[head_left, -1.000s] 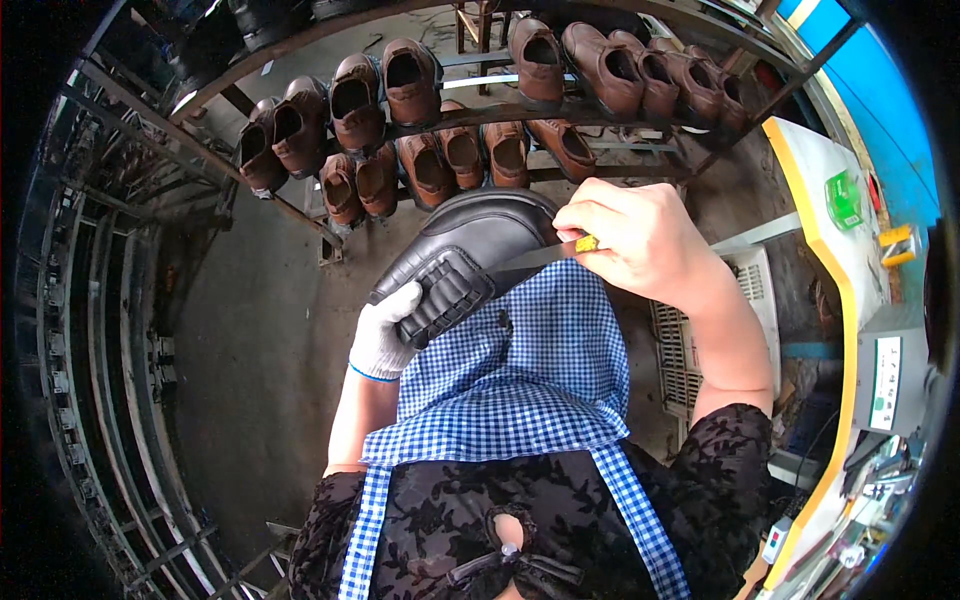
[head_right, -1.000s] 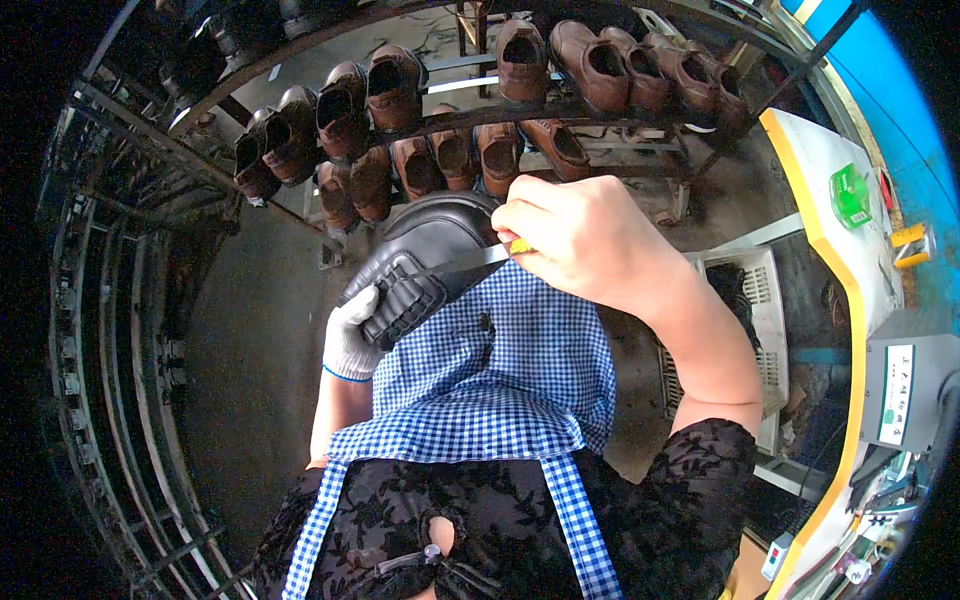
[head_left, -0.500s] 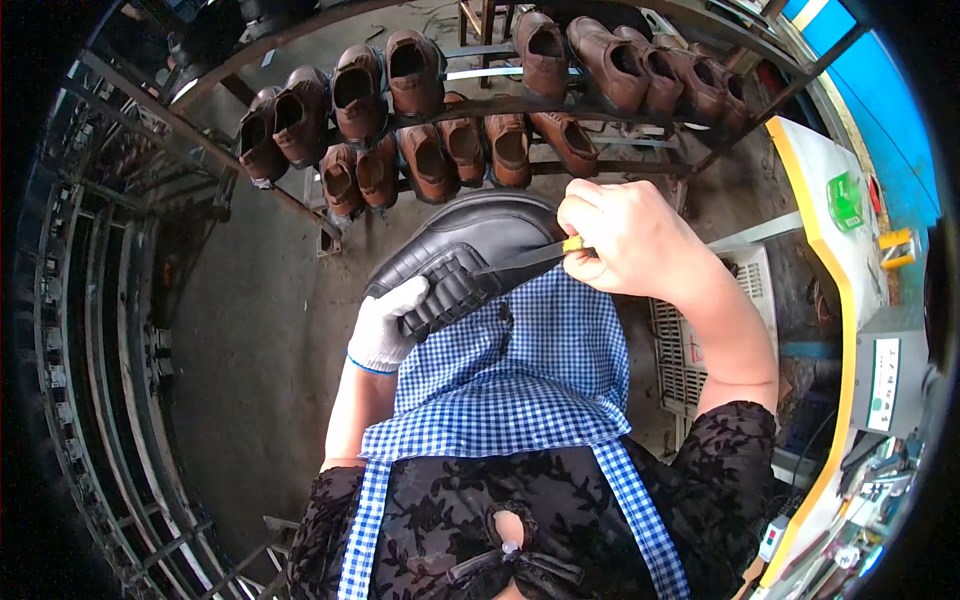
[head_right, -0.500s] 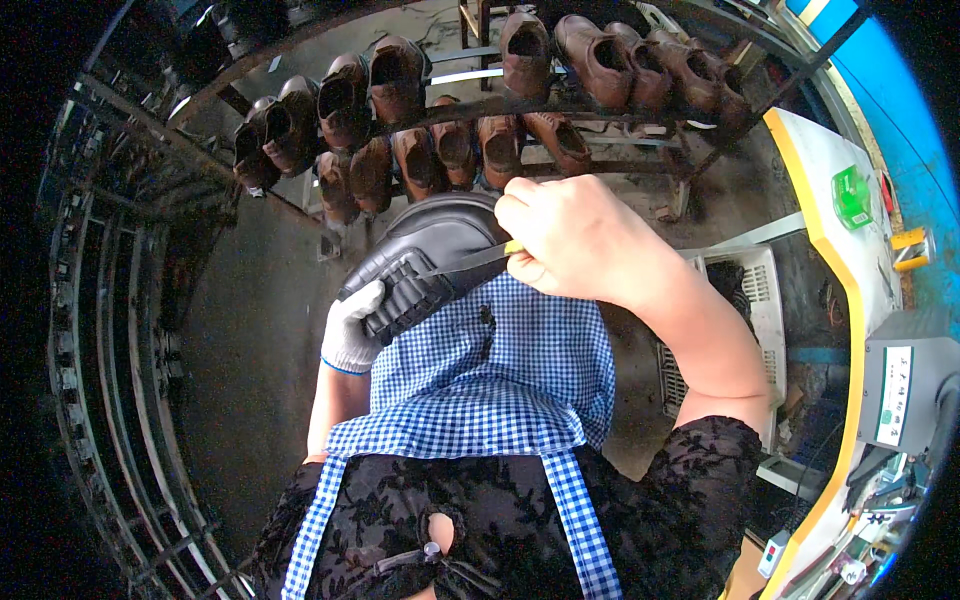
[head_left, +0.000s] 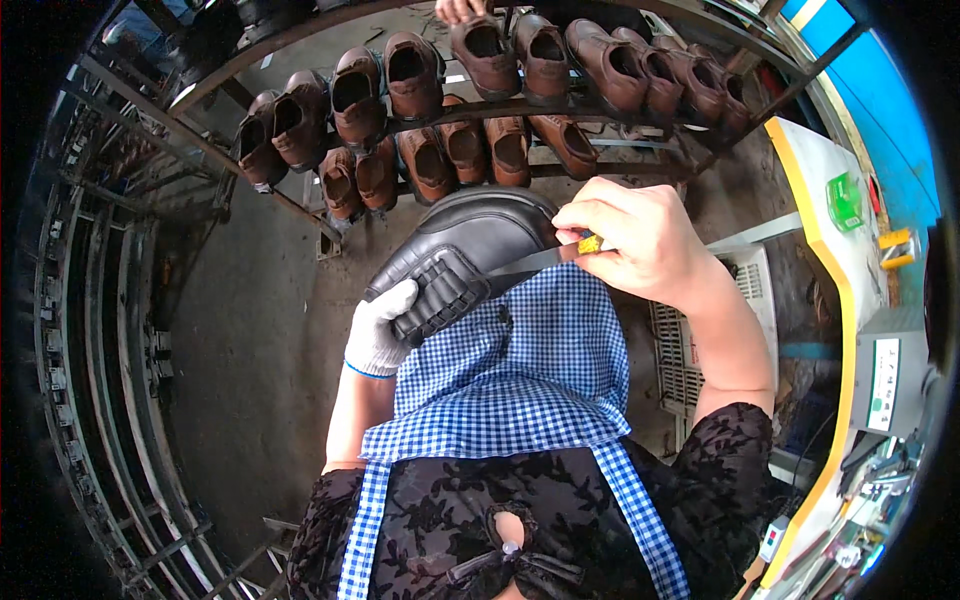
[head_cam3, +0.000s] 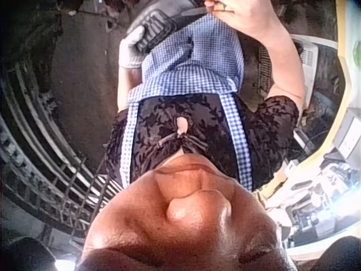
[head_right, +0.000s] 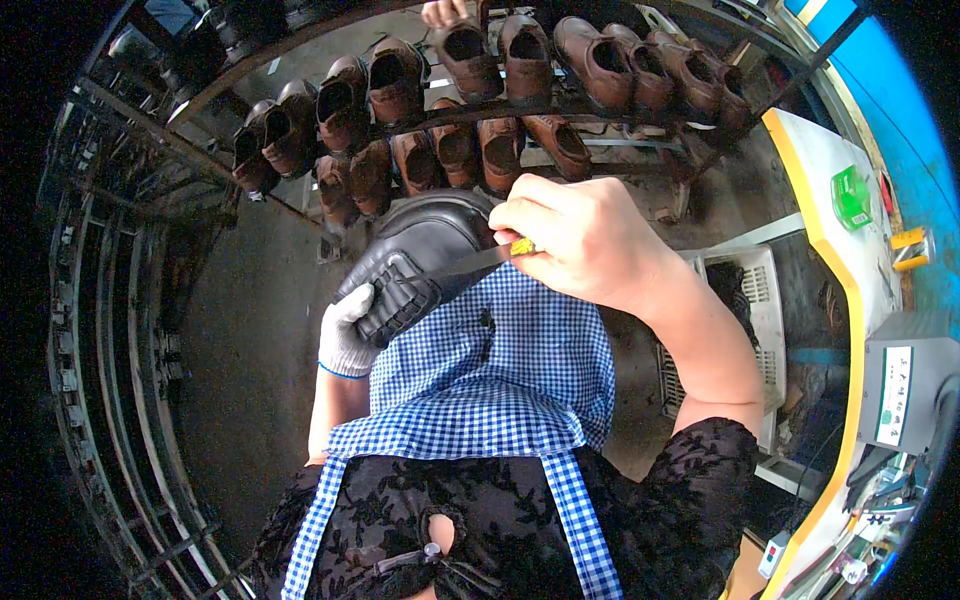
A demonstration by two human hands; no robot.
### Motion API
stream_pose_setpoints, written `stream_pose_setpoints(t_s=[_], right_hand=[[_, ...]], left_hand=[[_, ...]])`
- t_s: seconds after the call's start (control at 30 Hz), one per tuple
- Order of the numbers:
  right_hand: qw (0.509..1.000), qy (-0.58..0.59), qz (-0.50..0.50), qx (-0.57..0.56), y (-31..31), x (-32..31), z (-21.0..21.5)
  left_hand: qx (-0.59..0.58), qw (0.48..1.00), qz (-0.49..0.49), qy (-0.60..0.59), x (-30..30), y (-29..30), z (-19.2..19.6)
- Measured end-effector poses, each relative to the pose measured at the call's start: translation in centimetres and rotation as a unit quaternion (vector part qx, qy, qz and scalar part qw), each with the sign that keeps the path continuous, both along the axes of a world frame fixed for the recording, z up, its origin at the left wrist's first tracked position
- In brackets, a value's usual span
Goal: Trimming excess material from finished shoes using a trimming knife.
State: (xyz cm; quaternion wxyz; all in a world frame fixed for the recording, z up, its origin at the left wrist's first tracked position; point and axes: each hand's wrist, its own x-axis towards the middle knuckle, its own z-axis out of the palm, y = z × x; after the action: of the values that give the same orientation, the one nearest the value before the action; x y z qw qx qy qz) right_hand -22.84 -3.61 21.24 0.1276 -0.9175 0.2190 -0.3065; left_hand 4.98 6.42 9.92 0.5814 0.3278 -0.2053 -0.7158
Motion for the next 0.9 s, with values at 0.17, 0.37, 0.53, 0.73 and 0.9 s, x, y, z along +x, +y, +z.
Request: stream_pose_setpoints(t_s=[0.17, 0.37, 0.53, 0.73, 0.9], right_hand=[[0.997, 0.068, -0.001, -0.041, 0.2, -0.1, 1.0], [0.984, 0.163, 0.005, -0.076, 0.1, 0.5, 1.0], [0.99, 0.122, -0.005, -0.077, 0.0, 0.8, -0.1], [0.999, 0.036, 0.009, -0.026, 0.1, 0.8, -1.2], [0.999, 0.03, 0.016, 0.017, 0.3, 0.1, -1.8]], left_hand=[[-0.007, 0.999, -0.011, -0.051, 0.1, -0.2, -0.1], [-0.027, 0.994, -0.001, -0.107, 0.1, -0.1, 0.4], [-0.033, 0.995, -0.023, -0.087, 0.0, -0.2, 0.6], [0.008, 0.999, -0.027, -0.031, 0.0, 0.2, -1.0], [0.051, 0.998, -0.03, -0.001, -0.3, 0.4, -2.0]])
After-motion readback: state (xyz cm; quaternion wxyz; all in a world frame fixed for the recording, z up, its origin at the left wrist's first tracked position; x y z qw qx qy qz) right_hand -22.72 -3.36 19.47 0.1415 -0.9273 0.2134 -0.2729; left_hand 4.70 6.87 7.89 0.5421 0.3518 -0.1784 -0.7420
